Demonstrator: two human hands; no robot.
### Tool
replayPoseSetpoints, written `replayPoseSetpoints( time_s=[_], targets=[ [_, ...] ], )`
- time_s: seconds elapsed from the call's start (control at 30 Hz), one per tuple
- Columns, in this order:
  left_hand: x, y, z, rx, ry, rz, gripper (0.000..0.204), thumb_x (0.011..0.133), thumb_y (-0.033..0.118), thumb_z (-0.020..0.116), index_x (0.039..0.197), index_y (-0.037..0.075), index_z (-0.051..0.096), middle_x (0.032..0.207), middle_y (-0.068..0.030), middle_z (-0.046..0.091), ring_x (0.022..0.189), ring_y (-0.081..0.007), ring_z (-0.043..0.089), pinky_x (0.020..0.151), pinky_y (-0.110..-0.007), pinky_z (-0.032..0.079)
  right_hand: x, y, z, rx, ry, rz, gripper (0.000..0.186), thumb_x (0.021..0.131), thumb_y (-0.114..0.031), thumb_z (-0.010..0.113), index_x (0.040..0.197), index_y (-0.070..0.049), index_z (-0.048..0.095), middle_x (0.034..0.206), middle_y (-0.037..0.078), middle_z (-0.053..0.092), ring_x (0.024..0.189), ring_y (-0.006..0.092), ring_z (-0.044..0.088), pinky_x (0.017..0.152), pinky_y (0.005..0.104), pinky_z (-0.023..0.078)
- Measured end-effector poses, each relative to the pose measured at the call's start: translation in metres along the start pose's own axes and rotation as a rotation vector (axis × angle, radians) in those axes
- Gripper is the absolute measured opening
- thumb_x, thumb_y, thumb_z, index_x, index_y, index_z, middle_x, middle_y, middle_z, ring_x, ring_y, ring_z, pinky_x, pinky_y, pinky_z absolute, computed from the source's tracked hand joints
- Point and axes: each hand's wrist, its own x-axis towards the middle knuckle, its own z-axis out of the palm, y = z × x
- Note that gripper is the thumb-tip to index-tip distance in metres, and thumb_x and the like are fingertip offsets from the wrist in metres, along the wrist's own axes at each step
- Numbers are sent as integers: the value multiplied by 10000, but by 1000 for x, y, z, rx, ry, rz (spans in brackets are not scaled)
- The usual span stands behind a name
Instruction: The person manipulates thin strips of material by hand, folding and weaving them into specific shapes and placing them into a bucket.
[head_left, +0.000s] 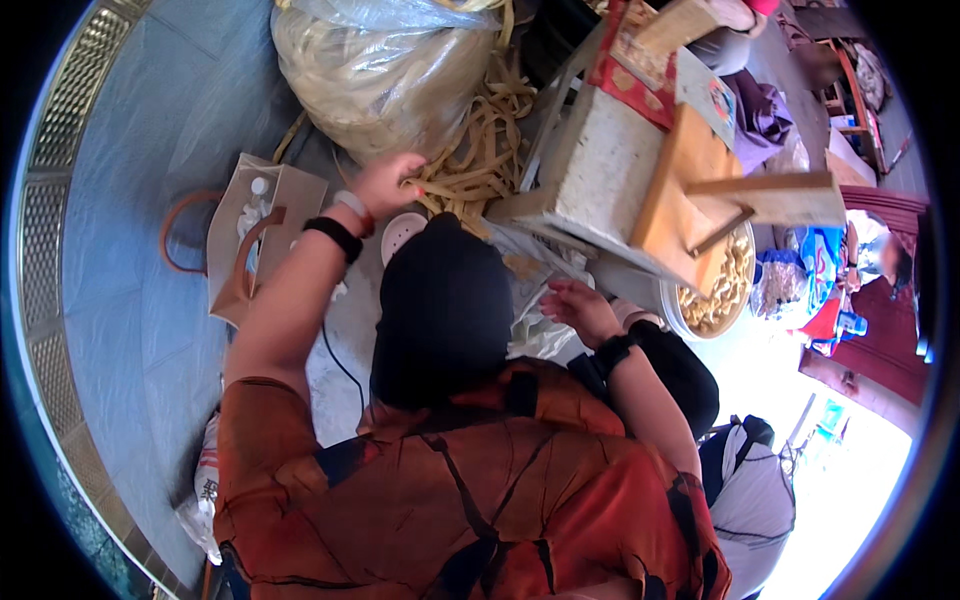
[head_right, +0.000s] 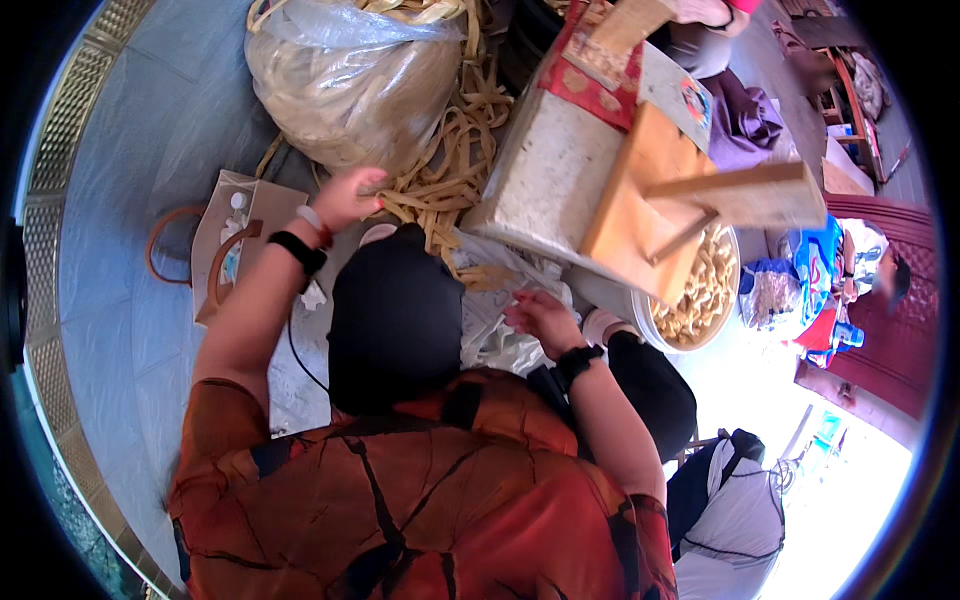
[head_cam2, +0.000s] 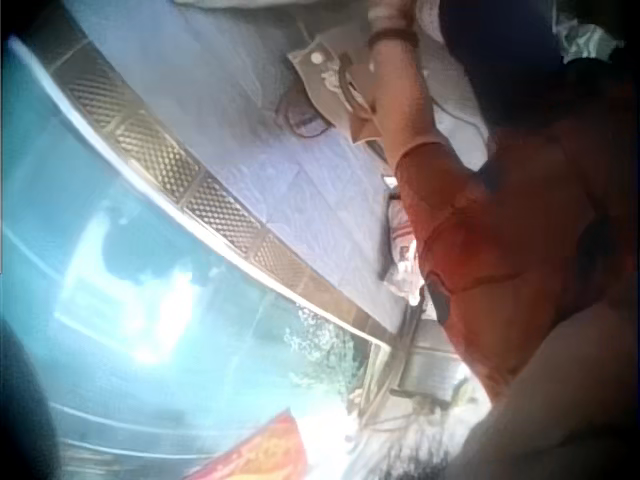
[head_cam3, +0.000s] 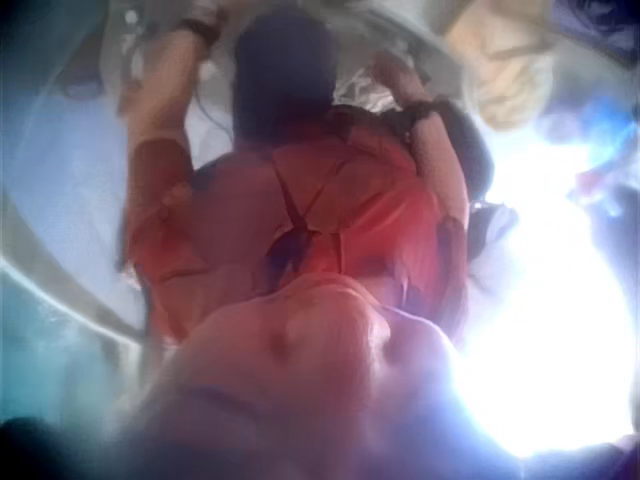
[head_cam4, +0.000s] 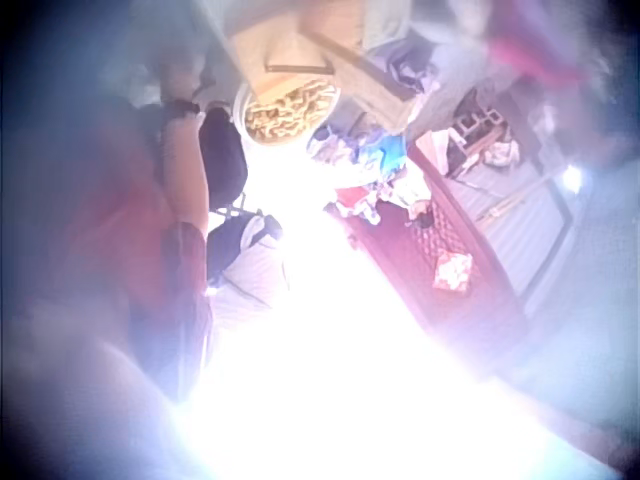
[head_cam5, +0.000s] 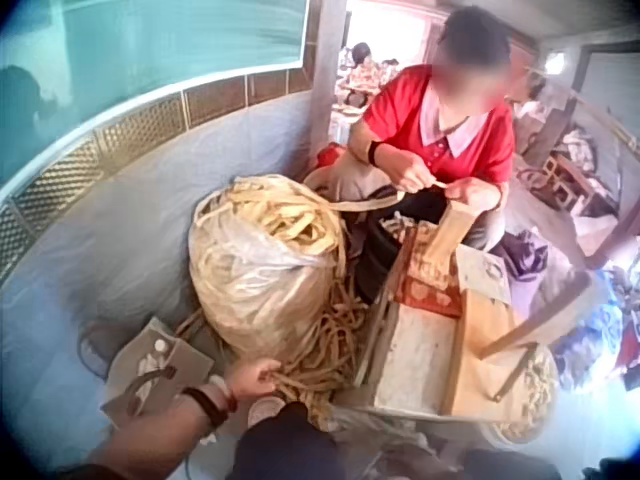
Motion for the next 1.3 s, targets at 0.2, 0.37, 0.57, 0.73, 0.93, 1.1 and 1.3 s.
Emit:
replayPoseSetpoints(
  time_s=[0.2, 0.37, 0.57, 0.73, 0.93, 1.1, 1.3],
  targets=[
    [38, -69, 68, 516, -311, -31, 609, 708, 193, 709, 1273, 51, 531, 1275, -171, 569, 1193, -349, 522, 1018, -405, 407, 5, -8, -20, -217, 225, -13, 324, 952, -157, 508, 1223, 21, 528, 1016, 125, 664, 856, 184, 640, 756, 283, 502],
    [32, -133, 135, 617, -211, -11, 463, 798, 235, 599, 1228, 72, 540, 1232, -157, 605, 1158, -353, 549, 1028, -483, 348, 19, -6, -9, -321, 206, 117, 390, 930, -197, 528, 1235, 46, 534, 1007, 123, 672, 865, 188, 654, 740, 290, 508],
    [30, -114, 120, 422, -578, -268, 406, 833, 299, 566, 1121, 16, 608, 1029, -188, 674, 1004, -331, 636, 907, -414, 460, 34, -2, -7, -406, 154, 119, 355, 916, -206, 569, 1214, -12, 558, 1018, 101, 663, 869, 178, 649, 741, 287, 501],
    [27, -43, 42, -246, -151, -237, 418, 796, 135, 679, 1169, -5, 555, 1008, -128, 662, 929, -214, 629, 818, -322, 488, 28, -7, 13, -482, 111, -10, 273, 931, -158, 573, 1172, -31, 576, 995, 82, 669, 864, 167, 644, 753, 289, 506],
    [20, 76, -64, -641, -18, -24, 509, 854, 4, 610, 1338, -23, 453, 1168, -37, 605, 1033, -83, 559, 911, -246, 455, -1, -28, 66, -804, -25, -412, 299, 919, -123, 620, 1195, -24, 561, 1036, 88, 664, 920, 170, 636, 827, 314, 508],
    [-19, 205, -100, -677, -73, 188, 561, 848, -28, 582, 1380, -19, 403, 1234, -59, 582, 1098, -113, 561, 963, -263, 443, -69, -93, 113, -683, 31, -899, 496, 838, -32, 693, 1293, -16, 495, 1185, 96, 618, 1008, 183, 599, 877, 312, 470],
    [-49, 329, -60, -1280, -300, 543, 385, 887, 51, 610, 1249, 12, 484, 1056, -51, 636, 935, -122, 628, 828, -278, 523, -134, -121, 153, -546, -161, -1068, 600, 875, -120, 683, 1375, 15, 381, 1289, 121, 507, 1187, 211, 489, 1016, 339, 383]
  ],
)
